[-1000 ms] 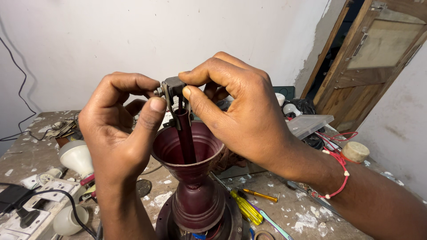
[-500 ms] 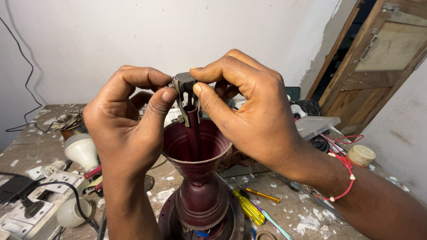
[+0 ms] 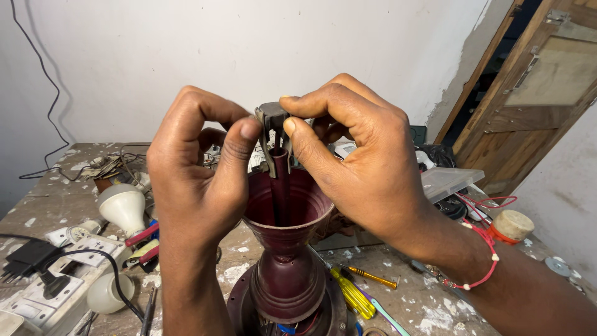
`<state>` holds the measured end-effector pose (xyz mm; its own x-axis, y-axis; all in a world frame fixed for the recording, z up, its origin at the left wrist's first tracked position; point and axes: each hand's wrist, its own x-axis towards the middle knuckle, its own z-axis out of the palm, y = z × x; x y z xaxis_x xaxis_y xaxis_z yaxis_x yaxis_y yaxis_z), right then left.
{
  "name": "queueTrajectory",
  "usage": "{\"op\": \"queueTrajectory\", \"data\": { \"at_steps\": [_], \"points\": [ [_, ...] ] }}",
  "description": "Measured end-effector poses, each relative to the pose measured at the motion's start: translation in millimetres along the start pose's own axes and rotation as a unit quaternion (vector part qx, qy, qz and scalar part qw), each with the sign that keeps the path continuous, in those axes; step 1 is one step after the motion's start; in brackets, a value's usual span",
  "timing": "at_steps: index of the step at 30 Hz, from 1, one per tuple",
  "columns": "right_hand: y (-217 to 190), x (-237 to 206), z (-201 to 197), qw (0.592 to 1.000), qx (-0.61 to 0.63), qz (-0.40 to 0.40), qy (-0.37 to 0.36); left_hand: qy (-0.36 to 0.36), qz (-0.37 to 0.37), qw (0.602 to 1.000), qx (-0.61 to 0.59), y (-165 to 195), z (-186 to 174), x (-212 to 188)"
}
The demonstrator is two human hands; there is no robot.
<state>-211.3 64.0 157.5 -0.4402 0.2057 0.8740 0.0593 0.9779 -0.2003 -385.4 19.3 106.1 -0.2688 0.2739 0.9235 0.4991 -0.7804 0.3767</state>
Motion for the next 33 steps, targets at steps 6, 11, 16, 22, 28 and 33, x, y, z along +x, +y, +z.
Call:
{"op": "queueTrajectory", "data": {
  "at_steps": [6,11,16,22,28,33],
  "points": [
    [1,-1,0,1.000,0.013,0.002,0.002,0.000,0.018,1.000,-0.004,2,1,1],
    [2,-1,0,1.000,0.015,0.002,0.005,0.006,0.022,1.000,-0.007,-1,1,2],
    [4,-3,0,1.000,0.021,0.009,0.010,0.008,-0.013,1.000,-0.004,-3,1,5],
    [8,-6,-4,0.999,0.024,0.018,0.013,0.015,0.001,1.000,0.000,2,9,2],
    [12,-8,-6,1.000,0.020,0.014,0.017,0.007,0.015,0.999,0.033,4,11,2],
    [15,-9,-7,0.999,0.023,0.012,0.021,0.009,0.024,0.998,0.058,5,16,5]
  ]
}}
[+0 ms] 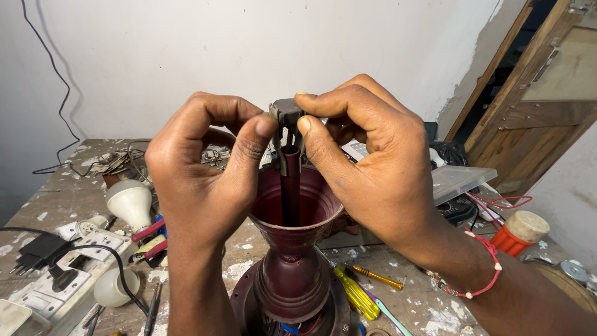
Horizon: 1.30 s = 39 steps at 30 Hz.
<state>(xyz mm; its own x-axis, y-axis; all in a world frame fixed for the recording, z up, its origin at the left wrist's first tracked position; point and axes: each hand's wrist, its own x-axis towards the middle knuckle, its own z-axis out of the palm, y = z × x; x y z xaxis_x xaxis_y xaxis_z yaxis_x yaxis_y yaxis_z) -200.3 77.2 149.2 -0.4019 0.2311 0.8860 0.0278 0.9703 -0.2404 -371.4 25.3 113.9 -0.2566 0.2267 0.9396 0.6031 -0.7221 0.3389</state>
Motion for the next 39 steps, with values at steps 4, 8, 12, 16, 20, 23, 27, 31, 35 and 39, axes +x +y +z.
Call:
{"op": "queueTrajectory", "data": {
  "at_steps": [4,8,12,16,20,23,27,31,35,39],
  "points": [
    [2,-2,-1,1.000,0.005,-0.003,0.002,0.011,-0.035,0.999,-0.024,2,3,1],
    [5,-3,0,1.000,0.012,0.001,0.004,0.003,0.009,1.000,0.018,3,5,2],
    [6,-4,-1,1.000,0.026,0.001,0.002,-0.004,-0.052,0.997,-0.058,4,6,2],
    [6,-4,-3,1.000,0.031,0.004,0.003,-0.009,-0.067,0.992,-0.104,3,8,2],
    [6,-5,-4,0.999,0.031,0.023,0.009,-0.014,-0.048,0.994,-0.095,2,10,0],
    [7,-6,-6,0.999,0.043,0.014,0.008,-0.012,-0.041,0.995,-0.090,2,11,0],
    [8,-8,-7,0.998,0.055,0.009,0.008,0.011,-0.038,0.995,-0.096,3,15,1],
    [10,-9,-8,0.999,0.039,0.007,0.016,-0.001,-0.034,0.996,-0.085,6,12,3],
    [11,-8,-8,0.999,0.027,0.002,0.016,-0.002,-0.042,0.995,-0.090,8,8,3],
    [10,-8,-9,1.000,0.023,0.006,0.017,0.002,-0.058,0.996,-0.067,6,12,7]
  ]
}}
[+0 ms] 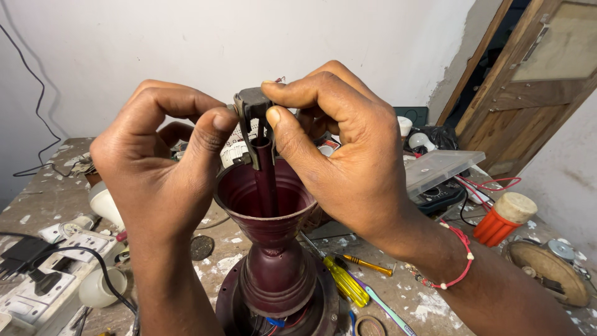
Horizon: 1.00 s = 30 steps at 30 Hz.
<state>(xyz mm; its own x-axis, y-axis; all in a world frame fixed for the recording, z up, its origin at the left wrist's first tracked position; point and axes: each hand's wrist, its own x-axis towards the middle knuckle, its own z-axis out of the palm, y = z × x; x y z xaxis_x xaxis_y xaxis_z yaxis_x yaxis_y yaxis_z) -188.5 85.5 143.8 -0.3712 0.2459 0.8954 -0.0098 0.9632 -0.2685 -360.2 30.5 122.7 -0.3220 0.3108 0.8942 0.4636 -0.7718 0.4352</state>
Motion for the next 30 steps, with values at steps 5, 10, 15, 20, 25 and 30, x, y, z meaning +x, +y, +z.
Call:
{"op": "queueTrajectory", "data": {
  "at_steps": [5,10,15,20,25,30],
  "points": [
    [1,1,-1,1.000,0.014,0.004,-0.001,-0.023,0.055,0.997,0.052,1,-1,1],
    [3,-1,-1,1.000,0.013,-0.004,0.000,-0.017,0.116,0.985,0.125,1,2,-1],
    [2,0,-3,1.000,0.027,0.006,0.000,-0.013,0.131,0.984,0.124,2,4,-1],
    [-3,3,-2,0.998,0.054,0.017,0.011,-0.011,0.114,0.986,0.125,7,4,1],
    [-4,5,1,0.997,0.060,0.048,0.019,-0.011,0.064,0.996,0.062,2,-2,7],
    [-3,4,3,0.998,0.063,0.015,0.012,-0.015,0.047,0.999,0.022,3,-6,8]
  ]
}}
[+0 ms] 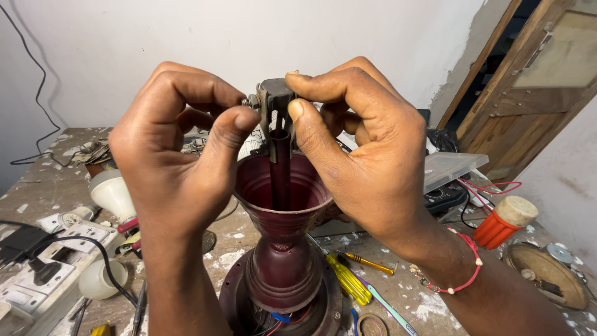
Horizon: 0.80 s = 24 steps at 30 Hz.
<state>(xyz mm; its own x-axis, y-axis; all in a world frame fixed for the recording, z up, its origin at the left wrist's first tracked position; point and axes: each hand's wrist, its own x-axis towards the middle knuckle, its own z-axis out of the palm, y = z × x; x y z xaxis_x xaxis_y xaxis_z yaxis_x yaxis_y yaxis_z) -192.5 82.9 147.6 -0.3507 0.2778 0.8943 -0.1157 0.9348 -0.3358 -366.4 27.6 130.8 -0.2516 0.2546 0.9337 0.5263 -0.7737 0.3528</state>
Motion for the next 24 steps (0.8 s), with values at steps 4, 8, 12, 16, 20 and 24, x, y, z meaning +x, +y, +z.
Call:
{"op": "queueTrajectory", "data": {
  "at_steps": [4,8,12,16,20,24],
  "points": [
    [-2.2,1.9,0.4,1.000,-0.003,0.000,0.001,-0.003,-0.001,0.999,0.044,5.6,2.0,3.7],
    [-5.4,5.0,2.0,1.000,-0.002,0.000,0.001,-0.013,0.009,0.999,0.049,10.9,-1.5,5.1],
    [-6.5,6.3,4.5,0.999,-0.009,0.042,0.015,-0.019,0.016,0.998,0.054,9.7,-2.8,5.1],
    [-5.8,6.1,4.8,1.000,-0.001,0.004,0.005,-0.017,0.030,0.998,0.045,7.0,-0.4,5.2],
    [-2.5,5.4,3.6,1.000,0.001,0.005,0.006,-0.017,0.047,0.997,0.063,5.8,0.0,5.0],
    [3.2,4.1,1.9,1.000,0.004,0.002,0.010,-0.010,0.072,0.992,0.100,1.8,3.5,5.5]
  ]
}}
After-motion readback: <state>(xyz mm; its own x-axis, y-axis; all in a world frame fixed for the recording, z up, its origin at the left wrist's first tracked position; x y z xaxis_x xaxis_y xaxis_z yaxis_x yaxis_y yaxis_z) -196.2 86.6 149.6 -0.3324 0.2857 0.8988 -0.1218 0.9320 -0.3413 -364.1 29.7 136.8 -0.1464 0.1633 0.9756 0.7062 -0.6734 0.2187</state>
